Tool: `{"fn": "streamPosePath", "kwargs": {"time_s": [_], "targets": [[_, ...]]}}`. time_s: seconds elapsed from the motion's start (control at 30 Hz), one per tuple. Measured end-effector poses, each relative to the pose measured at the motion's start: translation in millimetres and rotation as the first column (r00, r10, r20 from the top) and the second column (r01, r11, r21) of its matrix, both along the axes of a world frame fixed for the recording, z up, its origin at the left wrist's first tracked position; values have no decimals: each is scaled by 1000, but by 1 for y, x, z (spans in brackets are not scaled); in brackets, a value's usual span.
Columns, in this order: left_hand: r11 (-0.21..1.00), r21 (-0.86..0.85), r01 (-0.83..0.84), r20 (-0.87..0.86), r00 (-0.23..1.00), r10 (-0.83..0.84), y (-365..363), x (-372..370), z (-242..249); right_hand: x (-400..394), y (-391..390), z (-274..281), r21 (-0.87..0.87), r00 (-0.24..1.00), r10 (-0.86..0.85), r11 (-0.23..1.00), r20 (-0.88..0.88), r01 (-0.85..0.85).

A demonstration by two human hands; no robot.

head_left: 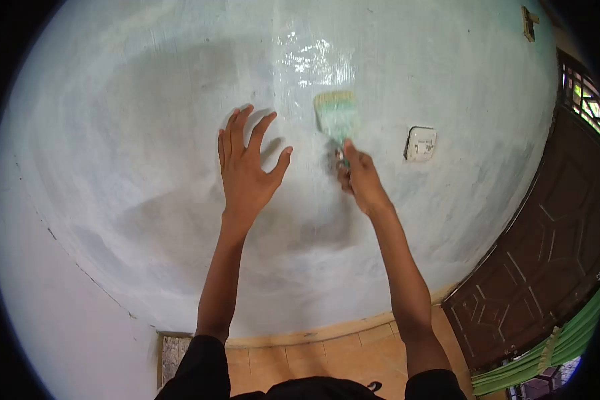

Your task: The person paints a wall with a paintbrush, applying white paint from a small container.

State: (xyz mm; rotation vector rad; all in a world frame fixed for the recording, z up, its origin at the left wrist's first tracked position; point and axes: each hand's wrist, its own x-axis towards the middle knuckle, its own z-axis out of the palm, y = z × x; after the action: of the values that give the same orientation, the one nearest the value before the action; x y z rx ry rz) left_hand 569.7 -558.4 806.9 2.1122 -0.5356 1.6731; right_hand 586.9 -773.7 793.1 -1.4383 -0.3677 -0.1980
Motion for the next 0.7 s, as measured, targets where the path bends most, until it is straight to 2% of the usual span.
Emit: {"fn": "streamPosePath", "kwargs": {"time_s": [0.07, 0.1, 0.17, 0.27, 0.37, 0.4, 0.47, 0.57, 0.7], "targets": [[1000, 16, -20, 36, 999, 20, -6, -4, -1, -11, -3, -28, -17, 994, 43, 999, -102, -45], [999, 23, -35, 61, 998, 33, -8, -5, 0, -16, -2, -26, -9, 996, 24, 1000, -89, -25], [1000, 13, -8, 35, 999, 8, -9, 1, -1, -28, 4, -4, 11, 999, -12, 1000, -45, 12], [1000, 17, 3, 15, 1000, -4, -14, 2, 1, -12, 3, 47, 27, 992, 17, 999, 123, -21], [1000, 11, -10, 28, 1000, 10, -20, -6, 0, 8, 1, 48, 27, 989, 2, 1000, 148, -6], [1000, 5, -20, 42, 999, 20, -21, -9, 0, 13, 1, 33, -12, 989, -40, 999, 142, 42], [1000, 2, -23, 27, 999, 23, -20, -11, -2, 8, -2, -2, -27, 998, 2, 1000, 59, 0], [1000, 14, -12, 0, 1000, 12, -17, -11, -9, -17, -5, -26, -30, 993, 64, 997, -97, -68], [1000, -11, 23, 9, 1000, -23, -27, -10, -1, -14, -3, 23, -16, 998, 34, 999, 57, -33]]}}
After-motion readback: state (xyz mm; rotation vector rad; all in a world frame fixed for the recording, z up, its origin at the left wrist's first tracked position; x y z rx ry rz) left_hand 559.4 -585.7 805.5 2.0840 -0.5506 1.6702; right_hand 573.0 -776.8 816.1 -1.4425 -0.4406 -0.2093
